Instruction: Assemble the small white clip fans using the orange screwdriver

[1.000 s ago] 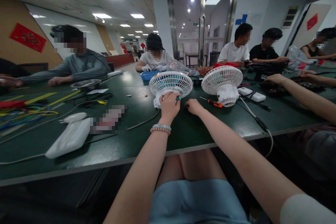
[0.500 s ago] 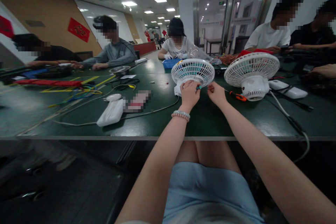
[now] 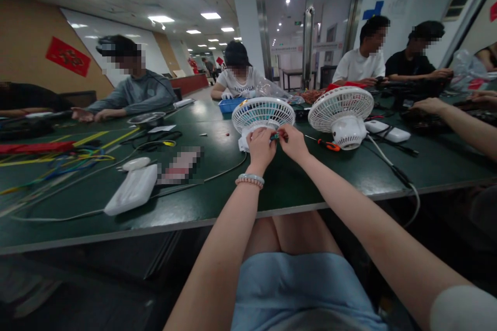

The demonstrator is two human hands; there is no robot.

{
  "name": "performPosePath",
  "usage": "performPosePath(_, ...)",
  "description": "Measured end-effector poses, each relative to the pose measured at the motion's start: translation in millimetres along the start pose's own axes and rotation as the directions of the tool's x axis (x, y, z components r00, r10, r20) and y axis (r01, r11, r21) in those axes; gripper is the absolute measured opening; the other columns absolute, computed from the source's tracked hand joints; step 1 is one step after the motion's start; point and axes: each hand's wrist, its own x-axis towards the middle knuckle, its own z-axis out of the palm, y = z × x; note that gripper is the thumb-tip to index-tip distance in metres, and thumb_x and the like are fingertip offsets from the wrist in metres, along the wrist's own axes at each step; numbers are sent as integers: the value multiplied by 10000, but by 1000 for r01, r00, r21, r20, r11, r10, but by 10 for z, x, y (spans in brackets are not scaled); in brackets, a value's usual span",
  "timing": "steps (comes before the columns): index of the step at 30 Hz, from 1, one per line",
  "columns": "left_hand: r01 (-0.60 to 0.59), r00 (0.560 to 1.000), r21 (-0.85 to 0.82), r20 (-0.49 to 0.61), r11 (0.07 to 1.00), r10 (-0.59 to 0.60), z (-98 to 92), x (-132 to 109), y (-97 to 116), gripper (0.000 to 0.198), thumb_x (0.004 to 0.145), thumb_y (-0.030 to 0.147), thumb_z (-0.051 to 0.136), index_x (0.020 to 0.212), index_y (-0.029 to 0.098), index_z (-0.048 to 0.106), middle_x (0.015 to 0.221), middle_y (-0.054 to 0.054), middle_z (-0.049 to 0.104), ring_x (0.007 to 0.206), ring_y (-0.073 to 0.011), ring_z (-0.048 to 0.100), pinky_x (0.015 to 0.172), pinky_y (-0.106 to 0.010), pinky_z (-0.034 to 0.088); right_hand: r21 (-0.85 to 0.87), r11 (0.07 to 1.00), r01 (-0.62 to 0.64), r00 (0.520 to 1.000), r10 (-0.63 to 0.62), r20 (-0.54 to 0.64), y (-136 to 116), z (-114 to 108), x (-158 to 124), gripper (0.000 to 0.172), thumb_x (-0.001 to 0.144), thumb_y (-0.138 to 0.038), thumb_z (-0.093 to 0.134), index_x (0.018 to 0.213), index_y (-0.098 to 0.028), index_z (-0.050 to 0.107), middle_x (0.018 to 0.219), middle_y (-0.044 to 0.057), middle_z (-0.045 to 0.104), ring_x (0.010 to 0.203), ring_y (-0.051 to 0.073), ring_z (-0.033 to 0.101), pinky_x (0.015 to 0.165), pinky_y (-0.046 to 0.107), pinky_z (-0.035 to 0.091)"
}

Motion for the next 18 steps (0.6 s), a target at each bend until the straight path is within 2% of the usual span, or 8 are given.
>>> performPosePath(11,-24,996,28,-86,999,27,85,57,-67,209,745,201,507,937,229,585,1025,-51,631,1086,-232,478,920,-407,276,-27,997,69,998,-69,0,-4,11,39,286,723,-59,406,949,-169,542,878,62,578,838,179,537,804,308,444)
performPosePath(18,-30,995,30,-94,999,32,94,55,-79,203,746,199,515,934,232,585,1022,-47,636,1089,-228,480,921,-405,273,-41,997,69,997,-69,-15,23,26,39,301,737,-62,408,983,-155,553,917,77,599,864,184,550,827,311,440)
